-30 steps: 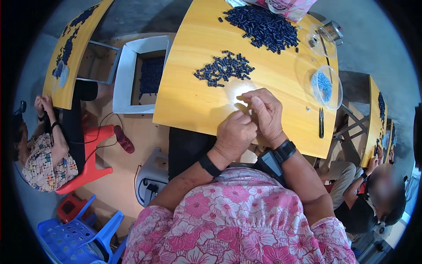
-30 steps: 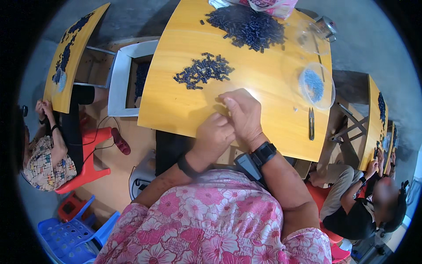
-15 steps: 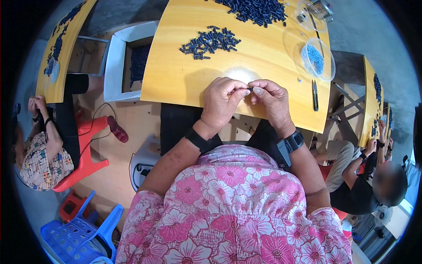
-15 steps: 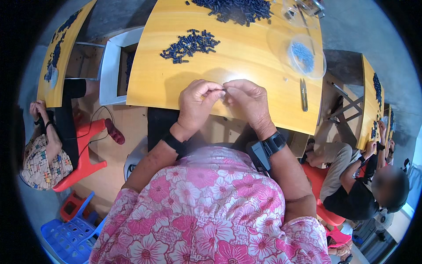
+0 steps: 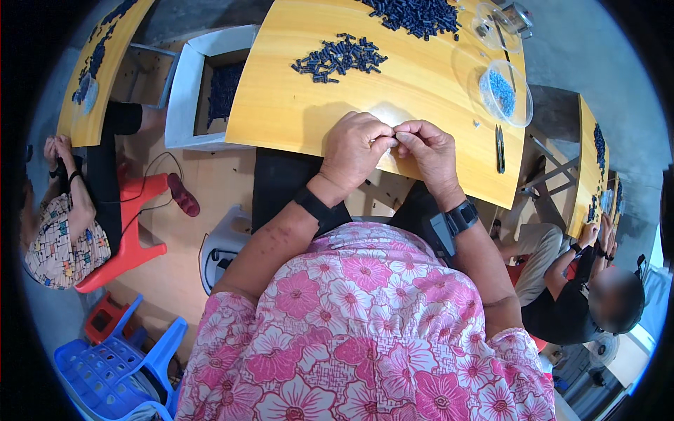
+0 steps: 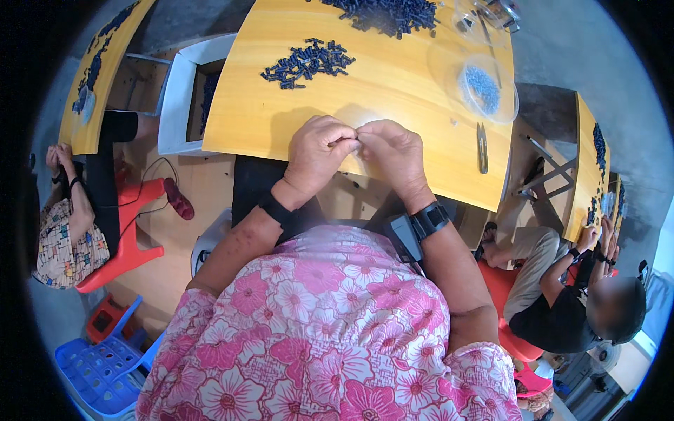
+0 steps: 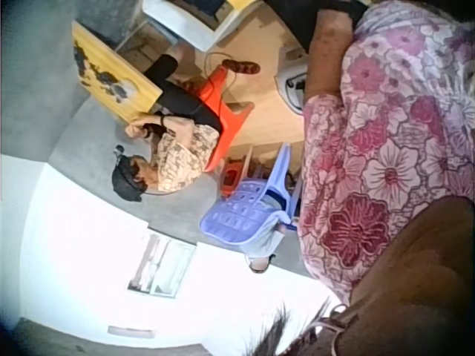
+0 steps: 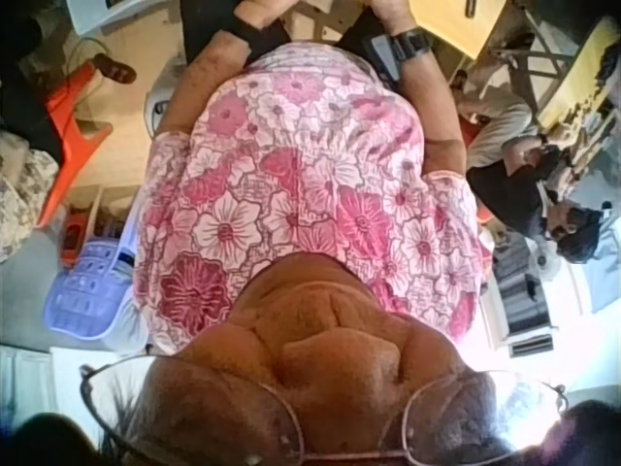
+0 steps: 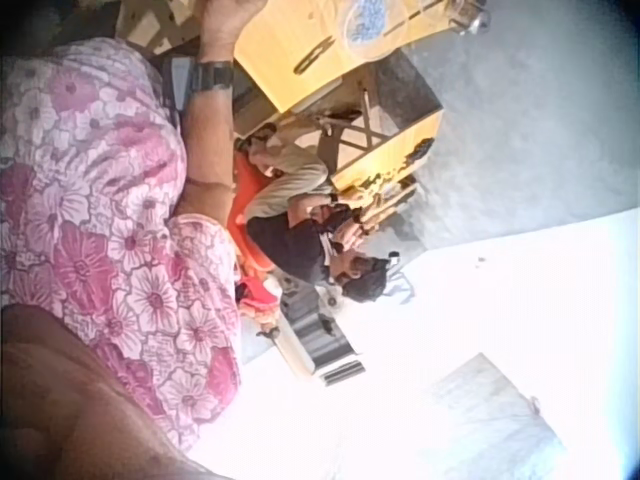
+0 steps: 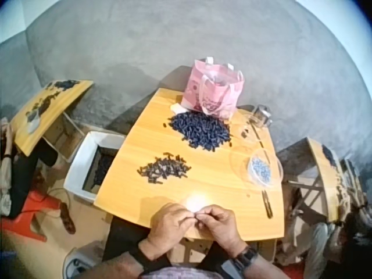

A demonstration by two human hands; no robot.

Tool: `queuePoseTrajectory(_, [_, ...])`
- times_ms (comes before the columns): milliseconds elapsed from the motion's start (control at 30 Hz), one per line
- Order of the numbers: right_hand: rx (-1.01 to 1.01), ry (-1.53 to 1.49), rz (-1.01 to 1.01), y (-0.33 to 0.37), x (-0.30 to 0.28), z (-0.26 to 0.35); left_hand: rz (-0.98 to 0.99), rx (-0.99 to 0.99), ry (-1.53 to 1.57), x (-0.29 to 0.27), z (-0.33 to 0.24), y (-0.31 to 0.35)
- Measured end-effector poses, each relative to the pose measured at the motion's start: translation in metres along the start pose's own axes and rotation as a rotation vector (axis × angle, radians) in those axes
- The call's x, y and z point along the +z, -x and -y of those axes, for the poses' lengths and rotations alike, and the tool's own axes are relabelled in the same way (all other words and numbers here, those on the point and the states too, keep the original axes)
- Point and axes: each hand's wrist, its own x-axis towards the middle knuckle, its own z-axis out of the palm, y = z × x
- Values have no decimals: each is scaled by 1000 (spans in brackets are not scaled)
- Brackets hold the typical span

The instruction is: Assembling small black plastic or rubber components manually at a workstation.

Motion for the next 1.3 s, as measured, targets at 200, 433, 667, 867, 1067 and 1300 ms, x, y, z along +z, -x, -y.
queuePoseTrajectory(200, [68,65,-46,-3,1,2,15,10,-62,3,0,0])
queuePoseTrajectory(433, [190,-86,-60,-9,-5,13,45,8,-87,3,1,-2])
queuePoseTrajectory(667, [167,-61,-52,-10,-9,7,97,-42,-86,2,5,-7])
queuePoseTrajectory(867, [164,-69,-34,-11,-9,7,100,-58,-72,1,5,-8])
queuePoseTrajectory(1067, [-11,-107,-188,-27,8,10,112,9,-132,0,1,-8])
queuePoseTrajectory(1300, [-500,379,-123,-66,49,10,143,34,-214,0,4,-1])
